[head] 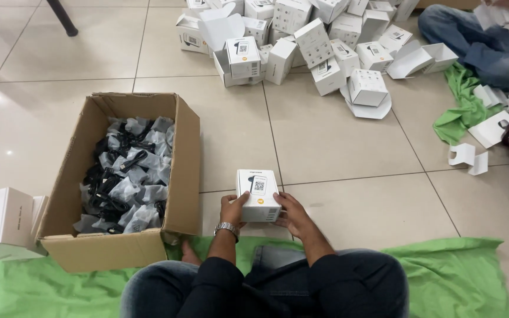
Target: The person packs small electronic items from a cardboard box into individual white retail boxes.
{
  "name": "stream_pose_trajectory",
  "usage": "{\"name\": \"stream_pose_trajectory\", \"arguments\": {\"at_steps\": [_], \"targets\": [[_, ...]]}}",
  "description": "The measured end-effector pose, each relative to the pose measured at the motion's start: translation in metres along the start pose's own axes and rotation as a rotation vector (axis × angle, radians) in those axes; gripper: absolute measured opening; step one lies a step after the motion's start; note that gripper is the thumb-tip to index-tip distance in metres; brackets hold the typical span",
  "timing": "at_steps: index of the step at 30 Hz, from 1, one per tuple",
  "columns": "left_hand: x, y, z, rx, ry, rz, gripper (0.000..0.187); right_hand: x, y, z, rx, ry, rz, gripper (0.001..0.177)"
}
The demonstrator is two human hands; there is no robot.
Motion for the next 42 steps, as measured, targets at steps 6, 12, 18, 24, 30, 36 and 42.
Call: {"name": "stream_pose_trajectory", "arguments": {"at_steps": [6,12,18,24,30,36,42], "targets": [[-0.001,-0.006,0.001,0.097,0.065,-0.083,0.068,-0.034,0.021,0.025,0.088,-0.043,0.153,0.085],[-0.034,0.005,-0.008,0.271,-0.081,0.177,0.056,0.008,0.018,-0.001,-0.089,0.065,0.27,0.087],[-0.072,0.04,-0.039,0.198,-0.132,0.153,0.074,0.003,0.031,0.006,0.231,0.121,0.143,0.086],[-0.082,0.043,-0.04,-0.02,-0.308,0.196,0.094,-0.012,0.029,0.012,0.136,0.151,-0.376,0.075],[-0.057,0.027,0.046,-0.036,-0.671,0.375,0.092,0.019,0.033,-0.017,-0.155,0.164,-0.374,0.058],[-0.027,0.019,0.07,-0.065,-0.614,0.653,0.091,-0.006,0.014,-0.02,-0.207,0.112,0.162,0.05],[-0.023,0.002,0.036,0.26,-0.508,0.499,0.104,0.034,-0.04,-0.036,0.075,0.202,0.551,0.049]]}}
Point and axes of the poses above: each hand's wrist, its own z-axis towards the middle knuckle, its own y-axis out of the back of the hand, x = y × z, the point moved 5 cm from there along z, towards the middle knuckle, and after that the axes turned 9 degrees about y, right-handed, at the moved point
